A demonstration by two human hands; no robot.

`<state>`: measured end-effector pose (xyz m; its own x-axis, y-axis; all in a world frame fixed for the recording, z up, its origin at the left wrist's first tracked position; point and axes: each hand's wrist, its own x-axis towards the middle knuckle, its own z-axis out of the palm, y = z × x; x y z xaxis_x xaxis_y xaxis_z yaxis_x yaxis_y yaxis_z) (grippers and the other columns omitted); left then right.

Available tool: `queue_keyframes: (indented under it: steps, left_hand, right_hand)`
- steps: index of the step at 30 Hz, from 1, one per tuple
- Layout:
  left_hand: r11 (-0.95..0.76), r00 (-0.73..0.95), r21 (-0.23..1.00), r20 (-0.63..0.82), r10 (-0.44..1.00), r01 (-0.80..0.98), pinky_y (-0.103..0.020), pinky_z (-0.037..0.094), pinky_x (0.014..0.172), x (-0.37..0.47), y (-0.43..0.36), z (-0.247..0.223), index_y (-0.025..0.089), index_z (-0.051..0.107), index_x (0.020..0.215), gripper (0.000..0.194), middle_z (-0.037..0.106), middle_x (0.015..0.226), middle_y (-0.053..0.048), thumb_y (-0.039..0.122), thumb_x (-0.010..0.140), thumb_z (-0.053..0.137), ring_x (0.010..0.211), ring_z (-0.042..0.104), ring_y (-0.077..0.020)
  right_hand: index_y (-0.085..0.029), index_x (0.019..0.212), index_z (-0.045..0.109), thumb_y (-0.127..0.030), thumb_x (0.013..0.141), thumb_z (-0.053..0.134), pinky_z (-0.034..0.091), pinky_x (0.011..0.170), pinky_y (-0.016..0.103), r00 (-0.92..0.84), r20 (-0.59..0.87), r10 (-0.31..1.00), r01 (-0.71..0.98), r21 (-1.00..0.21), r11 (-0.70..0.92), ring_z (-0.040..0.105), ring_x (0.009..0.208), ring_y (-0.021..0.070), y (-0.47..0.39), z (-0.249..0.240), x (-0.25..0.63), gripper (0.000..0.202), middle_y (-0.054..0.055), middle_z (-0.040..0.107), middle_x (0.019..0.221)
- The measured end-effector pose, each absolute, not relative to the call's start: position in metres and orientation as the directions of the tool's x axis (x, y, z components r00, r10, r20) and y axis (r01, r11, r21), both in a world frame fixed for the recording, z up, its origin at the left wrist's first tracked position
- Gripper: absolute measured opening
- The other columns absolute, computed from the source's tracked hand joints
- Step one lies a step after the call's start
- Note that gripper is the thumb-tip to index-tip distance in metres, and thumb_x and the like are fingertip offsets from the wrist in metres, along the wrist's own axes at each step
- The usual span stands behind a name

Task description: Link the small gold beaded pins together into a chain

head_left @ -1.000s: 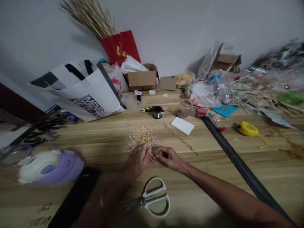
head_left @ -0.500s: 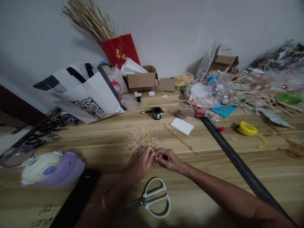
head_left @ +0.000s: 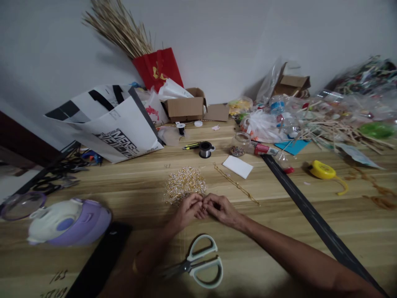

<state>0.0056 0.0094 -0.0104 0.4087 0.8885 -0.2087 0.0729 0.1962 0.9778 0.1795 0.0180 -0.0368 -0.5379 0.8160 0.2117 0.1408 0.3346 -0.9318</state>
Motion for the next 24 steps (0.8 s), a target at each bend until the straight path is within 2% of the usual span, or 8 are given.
queue_keyframes:
  steps: [7,18,24]
  left_hand:
    - [0.262,0.48,0.964,-0.253,0.84,0.05,-0.023,0.046,0.057,0.0007,0.0135,-0.0105,0.01,0.057,0.078,0.043,0.063,0.066,-0.003,0.048,0.065,0.071,0.057,0.057,-0.0102]
    - [0.294,0.503,0.956,-0.25,0.827,-0.009,-0.022,0.044,0.059,-0.0005,0.0133,-0.0106,0.011,0.059,0.074,0.033,0.061,0.064,-0.001,0.04,0.066,0.072,0.057,0.056,-0.0095]
    - [0.308,0.498,0.951,-0.263,0.826,-0.009,-0.022,0.044,0.058,-0.0001,0.0144,-0.0134,0.012,0.057,0.07,0.036,0.06,0.061,0.001,0.043,0.063,0.074,0.054,0.054,-0.0089]
  right_hand:
    - [-0.016,0.087,0.054,-0.037,0.091,0.047,0.035,0.054,0.021,-0.535,0.245,0.808,0.144,-0.916,0.374,0.046,0.055,0.0101,0.0164,-0.0381,0.181,0.022,-0.002,0.054,0.063]
    - [-0.017,0.088,0.05,-0.037,0.093,0.042,0.036,0.056,0.023,-0.56,0.254,0.788,0.092,-0.927,0.364,0.046,0.057,0.0105,0.0154,-0.0385,0.1799,0.022,-0.001,0.054,0.065]
    - [-0.017,0.085,0.049,-0.041,0.093,0.041,0.033,0.054,0.022,-0.553,0.234,0.8,0.085,-0.939,0.333,0.041,0.056,0.0099,0.0151,-0.0362,0.1801,0.026,-0.003,0.048,0.063]
